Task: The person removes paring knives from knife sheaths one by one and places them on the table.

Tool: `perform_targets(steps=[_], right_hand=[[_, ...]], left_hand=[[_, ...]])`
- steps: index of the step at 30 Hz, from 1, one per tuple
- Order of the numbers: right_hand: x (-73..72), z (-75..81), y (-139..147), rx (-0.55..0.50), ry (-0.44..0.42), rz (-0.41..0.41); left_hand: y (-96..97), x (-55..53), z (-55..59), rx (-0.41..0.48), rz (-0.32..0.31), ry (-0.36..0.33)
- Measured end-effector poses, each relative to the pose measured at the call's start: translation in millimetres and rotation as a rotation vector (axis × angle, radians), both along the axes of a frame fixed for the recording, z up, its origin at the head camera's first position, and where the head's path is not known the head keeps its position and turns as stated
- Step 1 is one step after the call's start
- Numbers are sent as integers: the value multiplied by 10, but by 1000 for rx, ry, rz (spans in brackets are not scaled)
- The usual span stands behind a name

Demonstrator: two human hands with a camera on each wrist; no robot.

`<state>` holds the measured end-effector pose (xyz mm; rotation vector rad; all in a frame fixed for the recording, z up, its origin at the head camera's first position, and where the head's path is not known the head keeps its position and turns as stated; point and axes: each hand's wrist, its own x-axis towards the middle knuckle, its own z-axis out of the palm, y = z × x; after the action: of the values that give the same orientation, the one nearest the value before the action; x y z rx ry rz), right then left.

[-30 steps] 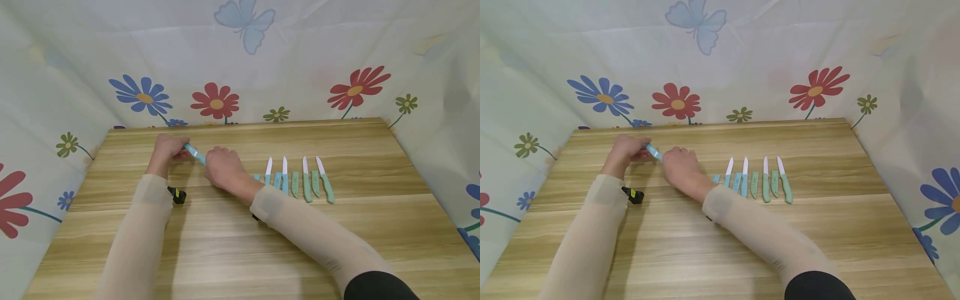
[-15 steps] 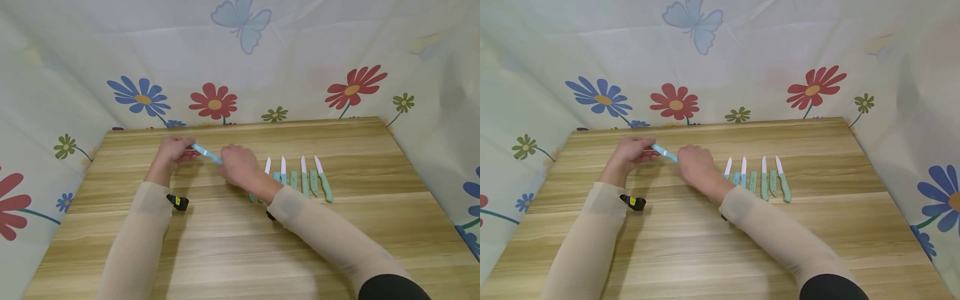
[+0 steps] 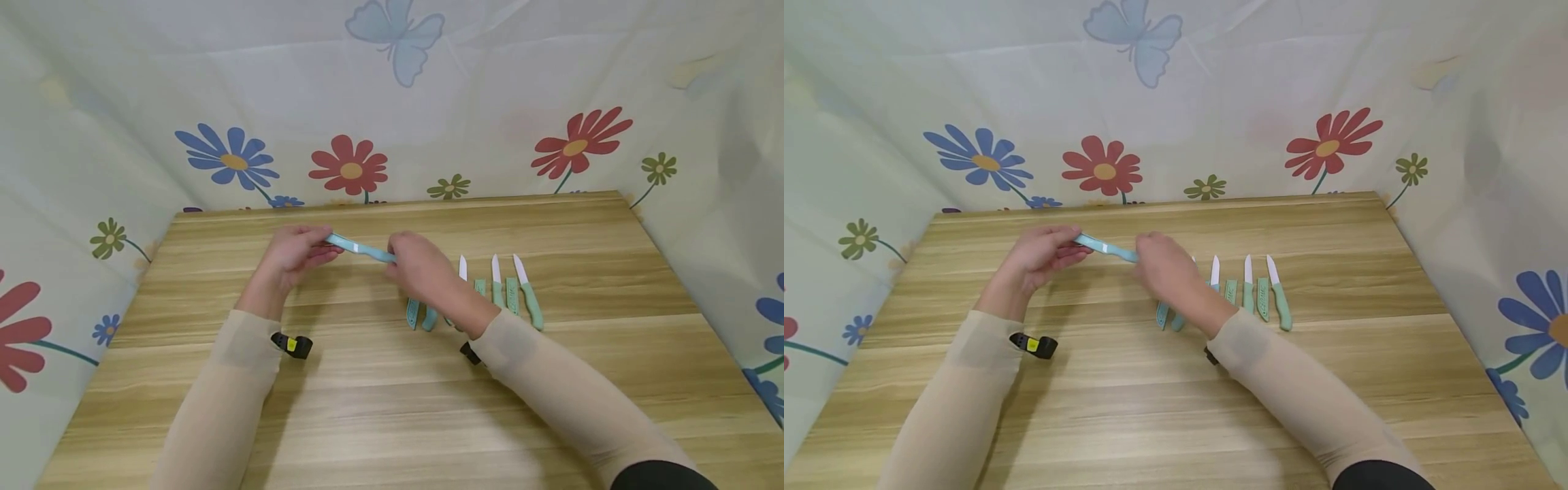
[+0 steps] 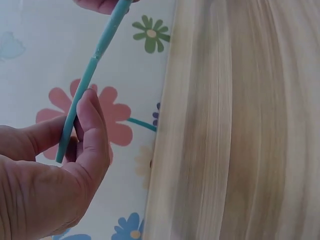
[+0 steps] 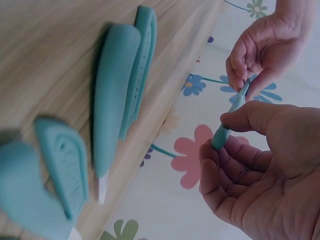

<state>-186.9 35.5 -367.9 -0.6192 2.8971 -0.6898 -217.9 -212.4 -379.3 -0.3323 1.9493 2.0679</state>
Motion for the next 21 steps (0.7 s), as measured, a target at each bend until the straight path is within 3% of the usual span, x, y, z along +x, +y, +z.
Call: perform_targets(steps=[13, 21], right_hand=[[89, 21, 390, -90, 116, -38], [145, -30, 628, -149, 272, 44]], left_hand=[[231, 192, 51, 81, -30, 12], [298, 330, 41, 92, -77, 5]])
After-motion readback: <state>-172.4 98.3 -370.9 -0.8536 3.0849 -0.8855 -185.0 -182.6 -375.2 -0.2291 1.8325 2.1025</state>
